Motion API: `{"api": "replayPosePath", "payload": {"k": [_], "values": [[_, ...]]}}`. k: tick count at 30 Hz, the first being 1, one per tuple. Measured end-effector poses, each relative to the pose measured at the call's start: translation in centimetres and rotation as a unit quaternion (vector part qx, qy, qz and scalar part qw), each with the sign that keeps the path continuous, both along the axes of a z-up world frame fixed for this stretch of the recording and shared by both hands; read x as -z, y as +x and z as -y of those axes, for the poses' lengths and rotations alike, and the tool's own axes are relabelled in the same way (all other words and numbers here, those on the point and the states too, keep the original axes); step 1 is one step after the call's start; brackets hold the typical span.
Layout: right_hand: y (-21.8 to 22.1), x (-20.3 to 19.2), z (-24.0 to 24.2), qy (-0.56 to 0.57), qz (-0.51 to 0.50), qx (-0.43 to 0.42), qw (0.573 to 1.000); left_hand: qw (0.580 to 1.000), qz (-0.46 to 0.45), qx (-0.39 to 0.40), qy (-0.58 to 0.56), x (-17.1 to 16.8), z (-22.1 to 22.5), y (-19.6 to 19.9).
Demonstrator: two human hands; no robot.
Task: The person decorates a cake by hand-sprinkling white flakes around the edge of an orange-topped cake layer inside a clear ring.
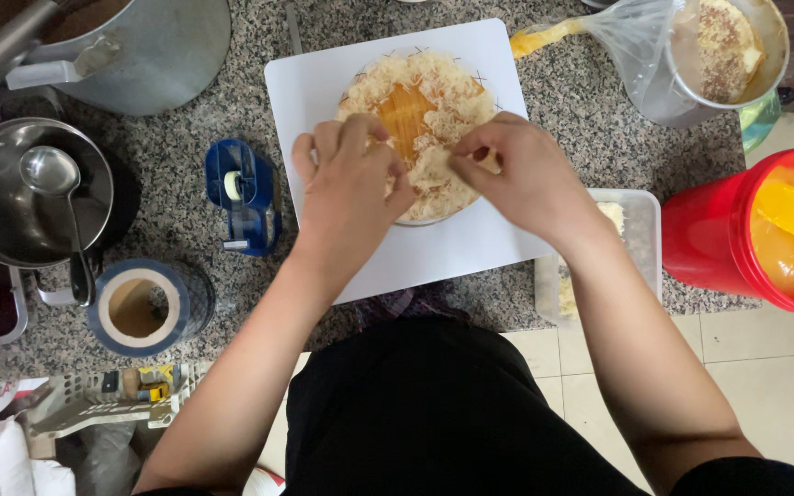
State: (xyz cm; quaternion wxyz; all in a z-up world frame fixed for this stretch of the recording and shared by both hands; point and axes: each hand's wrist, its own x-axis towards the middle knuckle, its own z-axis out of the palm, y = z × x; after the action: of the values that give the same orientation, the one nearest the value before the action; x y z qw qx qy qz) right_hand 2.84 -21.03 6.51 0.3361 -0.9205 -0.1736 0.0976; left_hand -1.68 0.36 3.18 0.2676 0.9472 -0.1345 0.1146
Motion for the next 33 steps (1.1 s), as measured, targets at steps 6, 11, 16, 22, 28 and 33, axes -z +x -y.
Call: {"api": "replayPosePath", "payload": {"k": [6,11,16,22,28,33], "values": [[0.5,0.5,0.7,-0.003,-0.052,0.039,0.998,0.999,-0.025,0.022,-0.028,0.2,0.3,0.1],[0.6,1.6,0.6,-0.006,0.109,0.013,0.994,0.999,0.032,0.024,-0.017,1.5,1.8,0.4],[0.1,0.3,0.3,0.028,-0.008,0.052,0.998,0.998,0.039,-0.004,0.040,1.2,1.6,0.5],[-0.1,-1.0,0.5,0.117,-0.121,0.048,0.985,1.000,0.010,0.009,-0.007,-0.4,0.9,-0.3],[-0.1,-0.8,-0.1,0.087,-0.112,0.051,0.989,0.996,0.032,0.026,-0.073,0.2,1.6,0.4],[0.3,0.0,0.7,0.059,-0.049,0.068,0.995,0.999,-0.019,-0.012,-0.027,0.5,1.0,0.8]]}}
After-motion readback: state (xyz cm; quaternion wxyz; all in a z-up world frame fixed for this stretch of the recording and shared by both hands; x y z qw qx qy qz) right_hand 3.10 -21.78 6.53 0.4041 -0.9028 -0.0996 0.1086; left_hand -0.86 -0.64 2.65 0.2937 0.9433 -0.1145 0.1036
